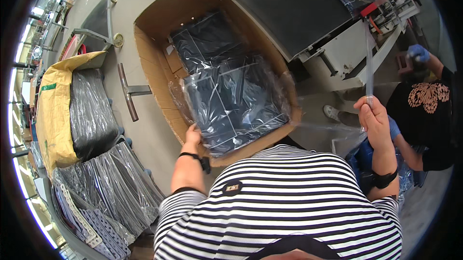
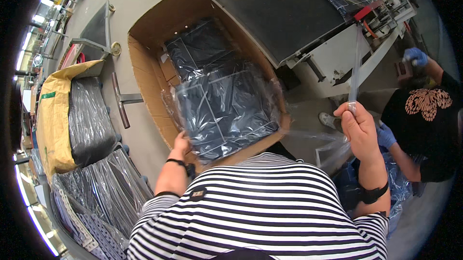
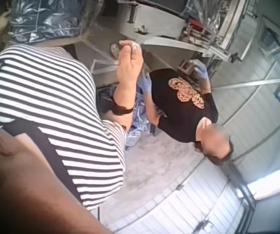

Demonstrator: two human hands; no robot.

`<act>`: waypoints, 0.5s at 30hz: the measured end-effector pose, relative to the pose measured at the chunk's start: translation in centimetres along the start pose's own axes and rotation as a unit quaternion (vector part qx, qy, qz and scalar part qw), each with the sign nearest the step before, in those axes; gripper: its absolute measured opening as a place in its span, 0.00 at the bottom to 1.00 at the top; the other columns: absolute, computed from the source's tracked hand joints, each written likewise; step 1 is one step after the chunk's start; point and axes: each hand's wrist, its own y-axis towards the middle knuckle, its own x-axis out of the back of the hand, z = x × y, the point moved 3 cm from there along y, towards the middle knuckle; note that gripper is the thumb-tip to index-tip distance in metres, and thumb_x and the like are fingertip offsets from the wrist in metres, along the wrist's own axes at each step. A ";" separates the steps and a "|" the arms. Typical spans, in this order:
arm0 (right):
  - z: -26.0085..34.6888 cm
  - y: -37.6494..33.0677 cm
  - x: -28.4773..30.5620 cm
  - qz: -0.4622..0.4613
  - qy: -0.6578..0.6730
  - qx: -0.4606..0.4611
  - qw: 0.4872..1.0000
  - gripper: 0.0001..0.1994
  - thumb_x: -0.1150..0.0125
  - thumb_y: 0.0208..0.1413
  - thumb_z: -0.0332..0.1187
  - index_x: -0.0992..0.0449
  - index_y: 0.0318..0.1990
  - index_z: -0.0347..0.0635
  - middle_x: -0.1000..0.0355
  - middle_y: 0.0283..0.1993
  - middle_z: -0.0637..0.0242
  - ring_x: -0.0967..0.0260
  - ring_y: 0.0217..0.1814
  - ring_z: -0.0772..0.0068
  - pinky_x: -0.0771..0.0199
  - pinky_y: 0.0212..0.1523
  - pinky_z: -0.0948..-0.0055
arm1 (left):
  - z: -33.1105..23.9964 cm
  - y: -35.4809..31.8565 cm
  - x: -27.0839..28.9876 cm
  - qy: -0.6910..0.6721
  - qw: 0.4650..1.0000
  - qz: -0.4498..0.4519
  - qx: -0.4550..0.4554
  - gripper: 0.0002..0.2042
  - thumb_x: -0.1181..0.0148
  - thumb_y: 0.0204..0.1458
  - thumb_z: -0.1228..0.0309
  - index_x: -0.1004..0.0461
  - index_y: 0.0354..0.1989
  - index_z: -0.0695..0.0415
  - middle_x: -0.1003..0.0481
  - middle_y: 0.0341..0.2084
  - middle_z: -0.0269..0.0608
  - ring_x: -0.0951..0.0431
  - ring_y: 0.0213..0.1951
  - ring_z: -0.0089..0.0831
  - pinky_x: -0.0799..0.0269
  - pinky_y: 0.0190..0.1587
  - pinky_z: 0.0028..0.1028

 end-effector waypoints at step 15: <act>-3.8 3.3 -1.7 0.037 -0.148 -0.146 0.977 0.06 0.51 0.58 0.24 0.27 0.35 0.38 0.38 0.17 0.76 0.47 0.16 0.86 0.50 0.18 0.82 | -11.0 12.6 -8.7 0.400 0.895 -0.082 -0.181 0.17 0.43 0.50 0.66 0.26 0.49 0.55 0.31 0.52 0.48 0.31 0.54 0.48 0.32 0.55 0.41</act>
